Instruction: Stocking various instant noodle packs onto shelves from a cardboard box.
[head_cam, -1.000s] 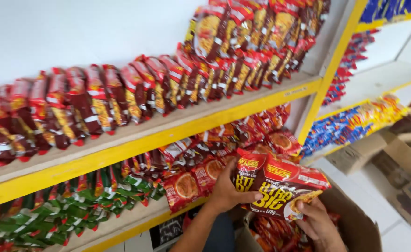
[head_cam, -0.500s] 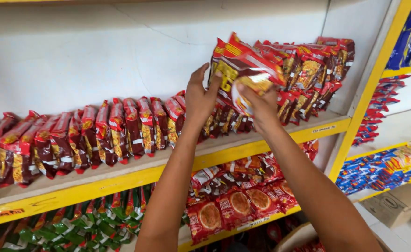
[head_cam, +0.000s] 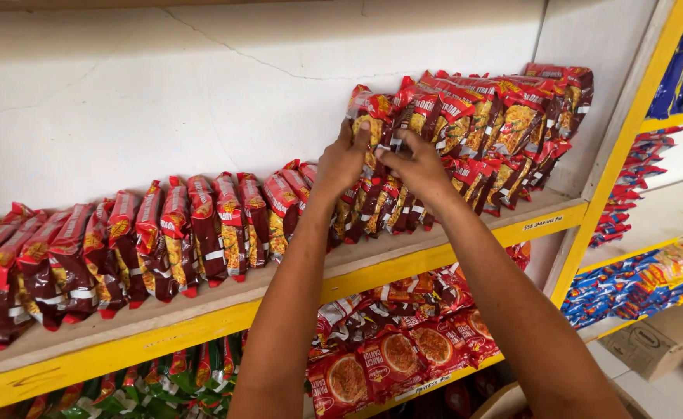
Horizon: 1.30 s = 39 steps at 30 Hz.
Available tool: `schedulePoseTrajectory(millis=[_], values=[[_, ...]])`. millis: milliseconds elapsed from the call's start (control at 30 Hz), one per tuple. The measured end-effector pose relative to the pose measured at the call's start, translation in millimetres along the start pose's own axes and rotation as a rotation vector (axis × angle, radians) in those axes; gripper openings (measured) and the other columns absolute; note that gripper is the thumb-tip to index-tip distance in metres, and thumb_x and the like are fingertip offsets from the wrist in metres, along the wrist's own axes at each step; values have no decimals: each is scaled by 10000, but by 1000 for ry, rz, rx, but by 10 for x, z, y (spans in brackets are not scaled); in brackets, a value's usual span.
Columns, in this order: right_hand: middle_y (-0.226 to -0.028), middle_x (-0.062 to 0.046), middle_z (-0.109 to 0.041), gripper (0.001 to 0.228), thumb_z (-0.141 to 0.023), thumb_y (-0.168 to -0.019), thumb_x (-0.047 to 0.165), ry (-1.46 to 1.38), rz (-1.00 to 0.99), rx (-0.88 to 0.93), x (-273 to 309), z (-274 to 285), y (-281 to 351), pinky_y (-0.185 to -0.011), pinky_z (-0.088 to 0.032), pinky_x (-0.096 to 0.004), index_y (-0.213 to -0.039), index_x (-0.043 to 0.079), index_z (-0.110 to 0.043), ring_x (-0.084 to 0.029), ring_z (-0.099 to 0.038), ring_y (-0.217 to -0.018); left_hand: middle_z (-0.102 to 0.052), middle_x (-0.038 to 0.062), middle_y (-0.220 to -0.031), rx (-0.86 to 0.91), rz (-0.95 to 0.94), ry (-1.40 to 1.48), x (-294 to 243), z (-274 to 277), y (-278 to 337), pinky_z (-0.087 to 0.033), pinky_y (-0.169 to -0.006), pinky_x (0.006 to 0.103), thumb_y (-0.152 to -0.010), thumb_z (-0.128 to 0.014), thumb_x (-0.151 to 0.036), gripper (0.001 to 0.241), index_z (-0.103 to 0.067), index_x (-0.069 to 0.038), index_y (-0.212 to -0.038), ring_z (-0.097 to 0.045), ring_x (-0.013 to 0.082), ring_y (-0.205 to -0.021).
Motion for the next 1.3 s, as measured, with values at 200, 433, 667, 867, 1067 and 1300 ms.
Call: schedulePoseTrajectory(millis=[200, 433, 667, 867, 1067, 1300], values=[[-1393, -238, -605, 666, -765, -938, 302, 153, 246, -110, -363, 86, -133, -1040, -485, -424, -1452, -38, -513, -334, -610, -1274, -623, 289, -1347, 65, 4, 56, 63, -189, -161, -409, -1110, 474, -989, -241, -670, 862, -221, -77, -1614, -549, 468, -1310], [-1110, -182, -772, 378, -819, -925, 289, 411, 330, -170, -331, 242, 19, -893, -599, -395, -1187, 21, -760, -268, -770, -940, -679, 306, -1264, -27, -81, 146, -139, -91, 149, -507, -1004, 431, -993, -368, -537, 780, -313, -20, -1574, -648, 432, -1178], [-803, -101, -712, 272, -874, -863, 177, 271, 241, -463, -671, 506, -66, -617, -572, -340, -924, 8, -670, -171, -679, -690, -646, 321, -1326, -227, -169, 83, -136, -271, 391, -573, -915, 454, -1034, -514, -527, 767, -350, 24, -1542, -697, 430, -1096], [-821, -135, -741, 364, -894, -884, 317, 339, 114, -336, -582, 420, 55, -616, -541, -359, -944, -2, -730, -193, -685, -669, -362, 396, -1546, -271, -297, -210, -37, -497, 208, -563, -910, 508, -1018, -613, -380, 803, -230, 46, -1580, -623, 518, -1172], [-900, -134, -726, 408, -851, -877, 330, 444, 48, -345, -766, 321, -41, -566, -558, -375, -1071, 6, -698, -216, -689, -640, -409, 400, -1501, -416, -366, -443, 218, -638, 80, -548, -970, 492, -1028, -640, -399, 824, -223, 47, -1581, -567, 521, -1280], [-1104, -138, -679, 277, -812, -1035, 173, 239, 396, -240, -1178, 883, 827, -703, -592, -297, -1204, -15, -699, -169, -678, -849, -610, 295, -1281, -429, -465, -350, 156, -467, 439, -553, -883, 513, -1001, -730, -390, 652, -428, 31, -1397, -659, 474, -1054]])
Point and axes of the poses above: each hand's wrist, its own y-axis away from the middle knuckle, its own z-axis out of the back of the hand, x = y × z, the point moved 1 cm from there along -y, towards the middle knuckle
